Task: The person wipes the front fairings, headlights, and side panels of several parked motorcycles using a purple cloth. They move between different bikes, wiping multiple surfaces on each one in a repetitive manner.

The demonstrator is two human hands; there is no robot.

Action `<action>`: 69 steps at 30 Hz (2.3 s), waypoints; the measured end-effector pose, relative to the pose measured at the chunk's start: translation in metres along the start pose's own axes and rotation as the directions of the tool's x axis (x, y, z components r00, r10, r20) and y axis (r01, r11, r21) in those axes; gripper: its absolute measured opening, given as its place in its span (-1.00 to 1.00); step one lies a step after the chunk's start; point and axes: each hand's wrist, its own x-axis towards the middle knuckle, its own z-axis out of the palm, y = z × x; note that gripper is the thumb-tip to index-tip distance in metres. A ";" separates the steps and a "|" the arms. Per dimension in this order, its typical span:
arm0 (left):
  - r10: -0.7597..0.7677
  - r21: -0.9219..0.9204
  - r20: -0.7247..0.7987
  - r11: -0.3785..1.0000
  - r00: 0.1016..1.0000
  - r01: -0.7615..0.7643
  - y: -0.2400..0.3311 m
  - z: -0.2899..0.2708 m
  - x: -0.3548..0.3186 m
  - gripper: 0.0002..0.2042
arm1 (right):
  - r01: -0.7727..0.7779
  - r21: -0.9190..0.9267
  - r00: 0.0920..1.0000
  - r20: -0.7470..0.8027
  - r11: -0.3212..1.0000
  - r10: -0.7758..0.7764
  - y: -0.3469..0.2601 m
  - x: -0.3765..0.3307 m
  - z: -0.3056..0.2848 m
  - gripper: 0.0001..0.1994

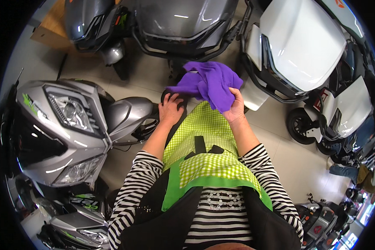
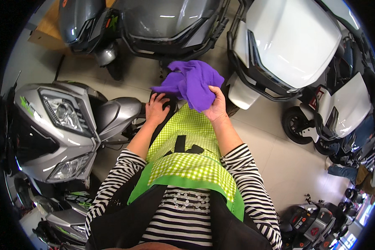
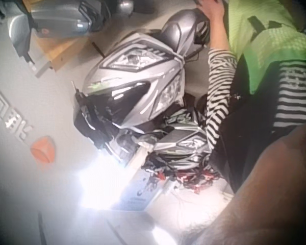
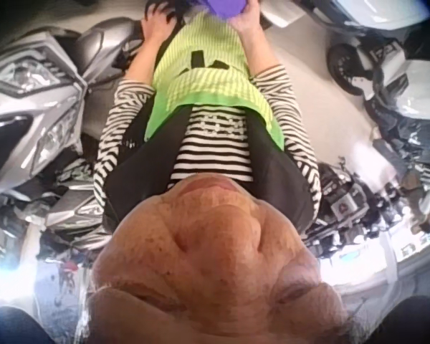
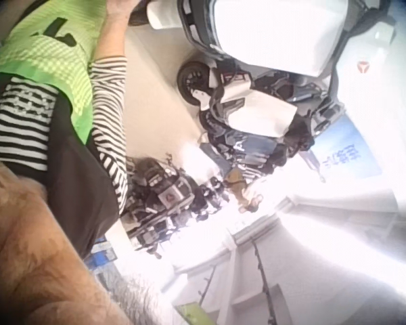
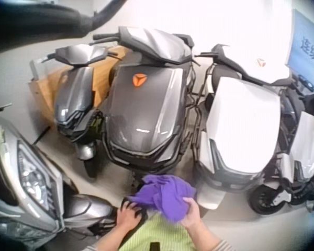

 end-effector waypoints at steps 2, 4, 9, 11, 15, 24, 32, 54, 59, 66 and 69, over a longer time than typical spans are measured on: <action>-0.047 0.043 0.077 0.998 0.996 0.044 -0.003 0.001 -0.001 -0.57 | -0.069 0.054 0.996 0.053 0.996 0.066 0.008 -0.009 -0.002 -0.53; -0.059 0.037 0.065 0.998 0.996 0.057 -0.003 0.003 -0.005 -0.54 | -0.116 0.094 0.992 0.050 0.989 0.112 0.014 -0.017 -0.007 -0.53; 0.007 -0.076 -0.035 0.997 0.999 -0.010 0.000 0.005 -0.012 -0.61 | -0.126 -0.065 0.988 0.084 0.990 0.131 0.026 -0.034 -0.023 -0.48; -0.059 -0.241 -0.058 0.969 0.997 0.044 0.003 0.004 -0.013 -0.64 | -0.074 -0.294 0.997 -0.040 0.953 0.065 0.032 -0.043 -0.029 -0.40; -0.090 -0.700 0.044 0.708 0.995 0.095 0.021 -0.005 -0.017 -0.60 | -0.088 -0.596 0.993 -0.111 0.798 0.027 0.039 -0.059 -0.037 -0.36; 0.168 -0.949 0.298 0.154 0.940 0.274 0.082 -0.015 -0.034 -0.50 | -0.062 -0.788 0.996 -0.007 0.613 0.092 0.044 -0.060 -0.035 -0.14; -0.059 -0.907 -0.204 0.386 0.977 -0.166 0.056 -0.083 0.030 -0.63 | 0.074 -0.928 0.974 0.147 -0.366 -0.175 0.014 -0.064 -0.073 -0.26; 0.722 0.665 -0.642 0.692 0.259 -0.280 0.233 -0.265 0.322 -0.66 | -0.373 -0.609 0.923 -0.165 -0.701 -0.347 -0.008 -0.036 -0.079 -0.36; 0.705 0.663 -0.594 0.701 0.387 -0.261 0.271 -0.317 0.358 -0.61 | -0.366 -0.620 0.919 -0.121 -0.695 -0.376 -0.010 -0.037 -0.082 -0.38; 0.698 0.635 -0.618 0.715 0.363 -0.294 0.261 -0.296 0.336 -0.62 | -0.389 -0.610 0.915 -0.167 -0.691 -0.367 -0.013 -0.026 -0.080 -0.38; 0.729 0.669 -0.583 0.681 0.358 -0.299 0.237 -0.262 0.312 -0.62 | -0.385 -0.604 0.913 -0.141 -0.698 -0.382 -0.011 -0.025 -0.081 -0.37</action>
